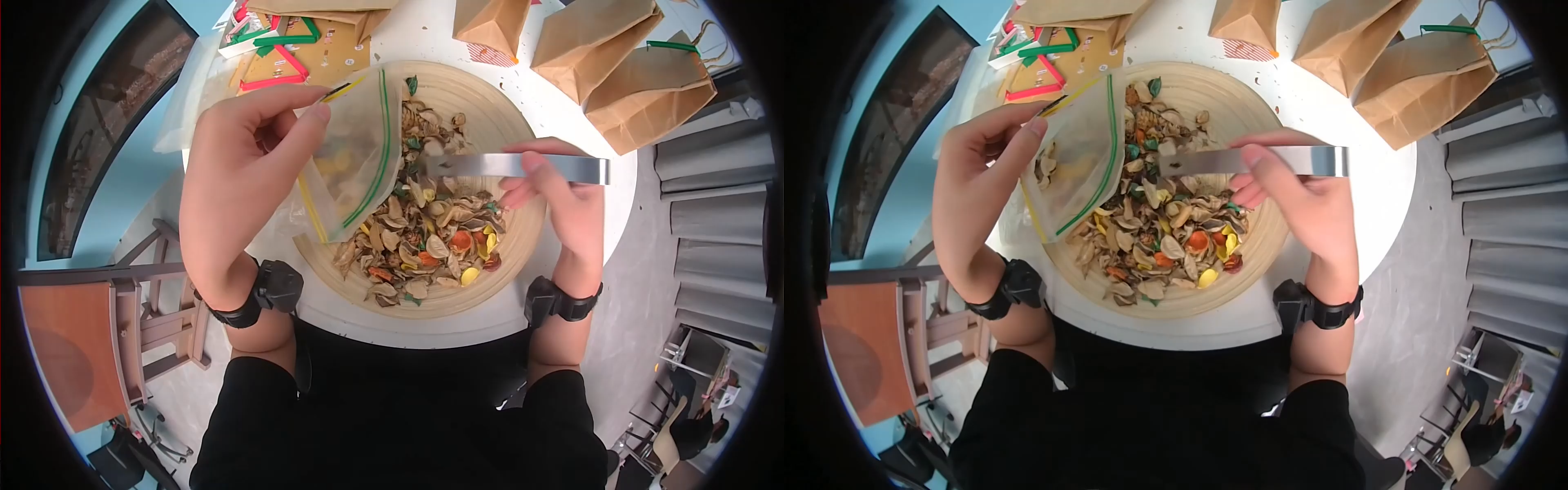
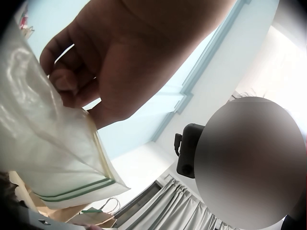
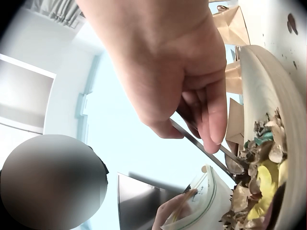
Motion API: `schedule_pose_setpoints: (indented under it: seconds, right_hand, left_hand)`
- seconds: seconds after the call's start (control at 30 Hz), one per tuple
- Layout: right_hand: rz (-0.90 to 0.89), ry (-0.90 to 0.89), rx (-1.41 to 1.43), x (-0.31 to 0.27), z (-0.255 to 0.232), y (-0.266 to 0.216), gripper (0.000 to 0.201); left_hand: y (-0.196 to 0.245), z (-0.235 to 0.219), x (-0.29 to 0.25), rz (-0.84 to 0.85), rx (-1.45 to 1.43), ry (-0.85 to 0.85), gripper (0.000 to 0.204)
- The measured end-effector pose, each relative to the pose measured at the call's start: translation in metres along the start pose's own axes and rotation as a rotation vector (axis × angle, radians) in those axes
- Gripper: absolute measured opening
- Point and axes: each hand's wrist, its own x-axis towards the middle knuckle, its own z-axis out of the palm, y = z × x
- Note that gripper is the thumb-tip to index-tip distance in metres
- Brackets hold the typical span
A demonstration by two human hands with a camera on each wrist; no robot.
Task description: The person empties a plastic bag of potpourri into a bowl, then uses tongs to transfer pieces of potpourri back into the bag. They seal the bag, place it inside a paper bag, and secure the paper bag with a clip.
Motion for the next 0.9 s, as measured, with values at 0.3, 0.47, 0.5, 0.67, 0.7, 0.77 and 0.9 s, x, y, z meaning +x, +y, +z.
schedule_pose_setpoints:
  seconds: [0.3, 0.47, 0.5, 0.67, 0.7, 0.77, 0.9]
  right_hand:
    - [-0.448, -0.044, -0.013, -0.016, 0.024, -0.015, 0.028]
    - [-0.317, 0.083, 0.148, -0.002, 0.002, -0.003, 0.035]
    - [-0.289, 0.113, 0.097, 0.005, -0.007, 0.000, 0.033]
    - [0.002, 0.162, -0.085, 0.020, -0.016, 0.008, 0.031]
    - [0.013, 0.153, -0.091, 0.020, -0.016, 0.009, 0.031]
    - [0.034, 0.133, -0.101, 0.020, -0.015, 0.010, 0.030]
    - [0.052, -0.020, -0.072, 0.014, -0.010, 0.010, 0.025]
  left_hand:
    - [0.007, 0.002, -0.002, -0.012, -0.014, 0.002, 0.023]
    - [0.007, -0.003, 0.000, -0.054, -0.039, 0.033, 0.023]
    - [0.008, -0.004, 0.000, -0.058, -0.043, 0.040, 0.023]
    - [0.011, -0.001, 0.001, -0.063, -0.052, 0.049, 0.022]
    - [0.011, 0.000, 0.001, -0.070, -0.050, 0.041, 0.022]
    - [0.011, 0.001, 0.002, -0.073, -0.046, 0.028, 0.022]
    - [0.008, 0.000, 0.003, -0.051, -0.024, 0.020, 0.022]
